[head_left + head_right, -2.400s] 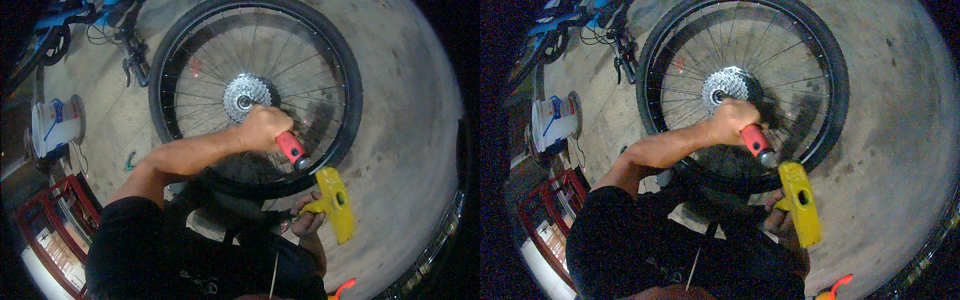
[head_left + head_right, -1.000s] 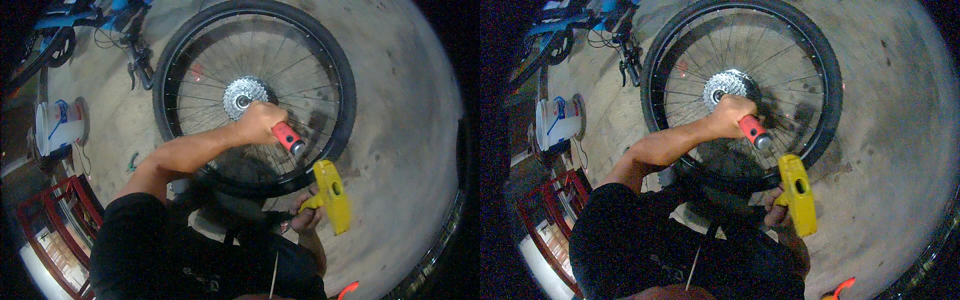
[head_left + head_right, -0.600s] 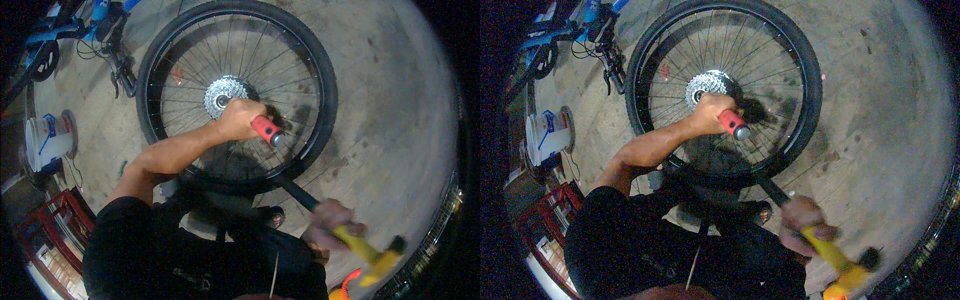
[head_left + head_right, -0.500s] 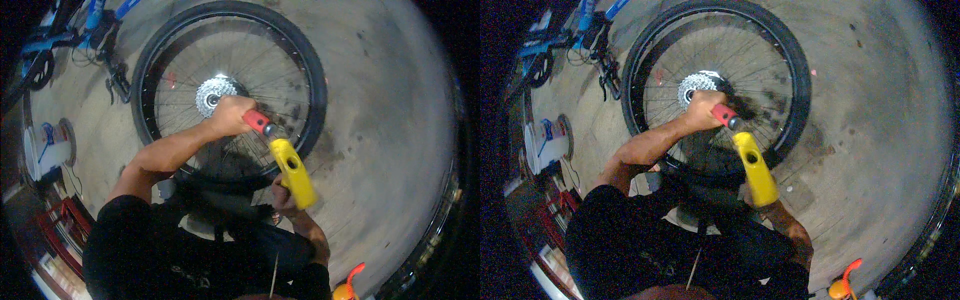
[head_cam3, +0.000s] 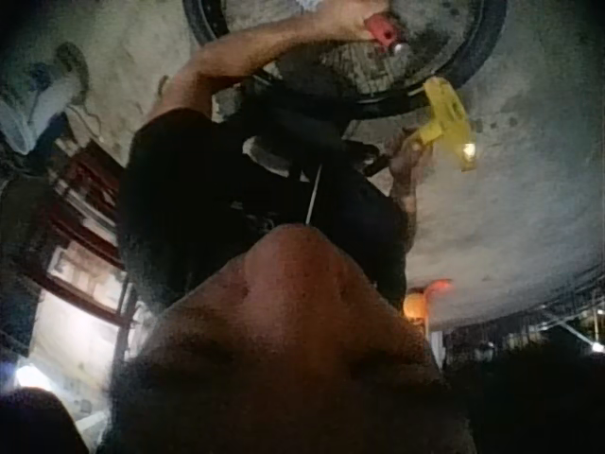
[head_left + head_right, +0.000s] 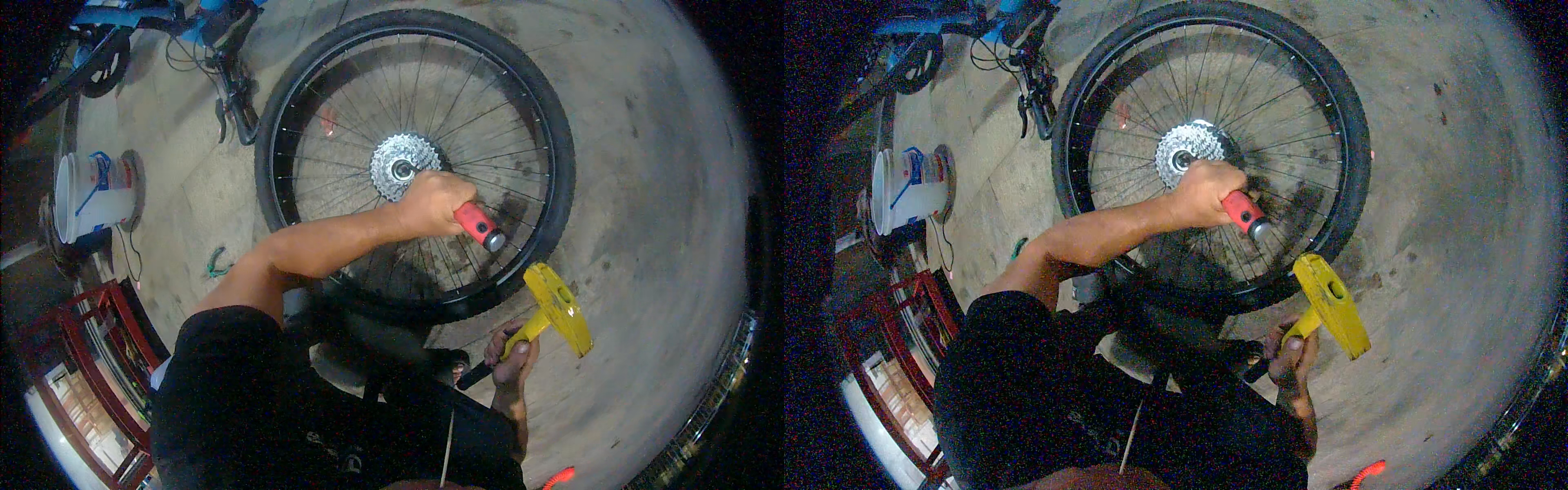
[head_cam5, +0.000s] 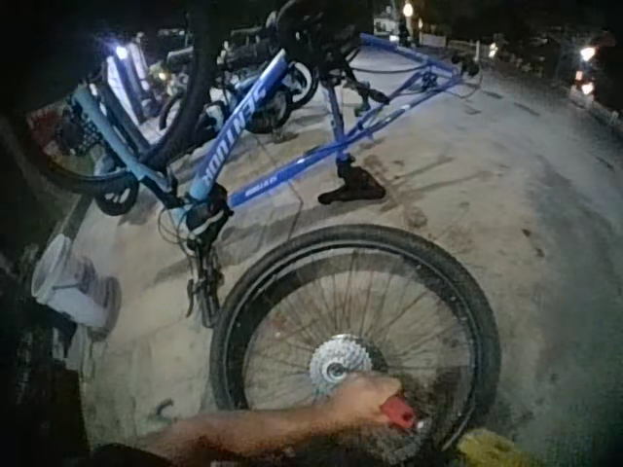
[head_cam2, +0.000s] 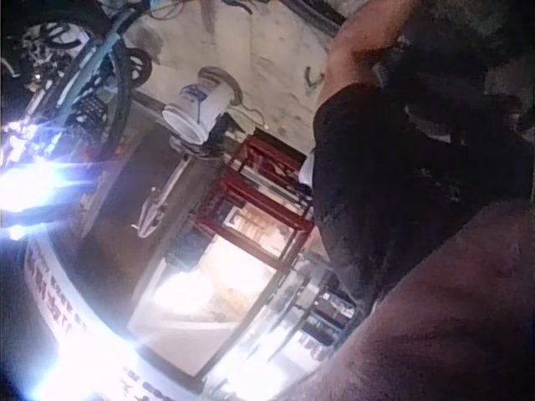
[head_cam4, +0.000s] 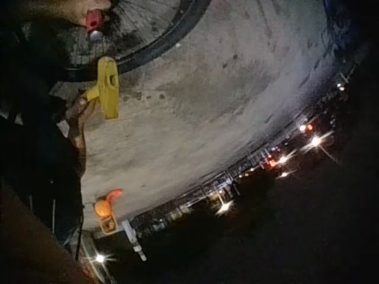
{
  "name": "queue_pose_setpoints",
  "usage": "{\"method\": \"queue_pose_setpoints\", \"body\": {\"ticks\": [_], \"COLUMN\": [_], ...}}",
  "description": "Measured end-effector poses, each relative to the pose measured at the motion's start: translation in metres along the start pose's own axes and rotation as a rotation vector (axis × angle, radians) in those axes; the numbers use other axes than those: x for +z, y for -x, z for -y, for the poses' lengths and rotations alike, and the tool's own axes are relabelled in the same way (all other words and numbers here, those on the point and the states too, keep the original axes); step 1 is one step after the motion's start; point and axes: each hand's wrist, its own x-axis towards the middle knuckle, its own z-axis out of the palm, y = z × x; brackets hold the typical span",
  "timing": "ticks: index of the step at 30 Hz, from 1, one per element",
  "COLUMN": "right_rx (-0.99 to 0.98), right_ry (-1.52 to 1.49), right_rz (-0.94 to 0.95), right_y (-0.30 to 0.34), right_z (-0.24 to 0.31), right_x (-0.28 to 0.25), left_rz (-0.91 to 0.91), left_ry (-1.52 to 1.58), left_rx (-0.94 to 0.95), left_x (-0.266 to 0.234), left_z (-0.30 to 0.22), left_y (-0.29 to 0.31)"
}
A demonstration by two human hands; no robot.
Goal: The person uses pliers to adjust the hub of a bicycle wheel, then uses a hammer and punch to tap the hub area repeatedly. The wheel remains on the floor throughout the task.
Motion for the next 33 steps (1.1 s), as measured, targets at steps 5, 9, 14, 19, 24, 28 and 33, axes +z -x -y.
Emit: {"method": "queue_pose_setpoints", "body": {"ticks": [5, 9, 14, 19, 24, 28, 33], "right_rx": [-0.019, -0.052, -0.030, -0.026, -0.019, -0.032, -0.054], "right_ry": [-0.044, -0.044, -0.029, 0.003, 0.019, 0.028, 0.039], "right_rz": [-0.013, 0.008, 0.026, 0.043, 0.065, 0.048, 0.051], "right_y": [-0.002, -0.007, -0.009, -0.010, -0.012, -0.012, -0.011], "right_z": [0.004, 0.004, 0.003, 0.004, 0.007, 0.006, 0.007], "right_x": [0.002, 0.004, 0.004, 0.008, 0.008, 0.007, 0.007], "left_rz": [-0.038, -0.027, -0.048, -0.057, -0.049, -0.016, -0.030], "left_ry": [-0.051, -0.038, -0.026, -0.005, 0.009, 0.018, -0.011], "left_rx": [0.058, 0.019, 0.042, 0.058, 0.025, -0.045, 0.003], "left_x": [0.000, 0.002, -0.004, -0.006, -0.004, -0.007, -0.004], "left_z": [-0.009, -0.004, -0.001, 0.000, 0.004, 0.002, 0.002], "left_y": [-0.002, 0.003, 0.003, 0.003, 0.001, -0.003, 0.001]}}
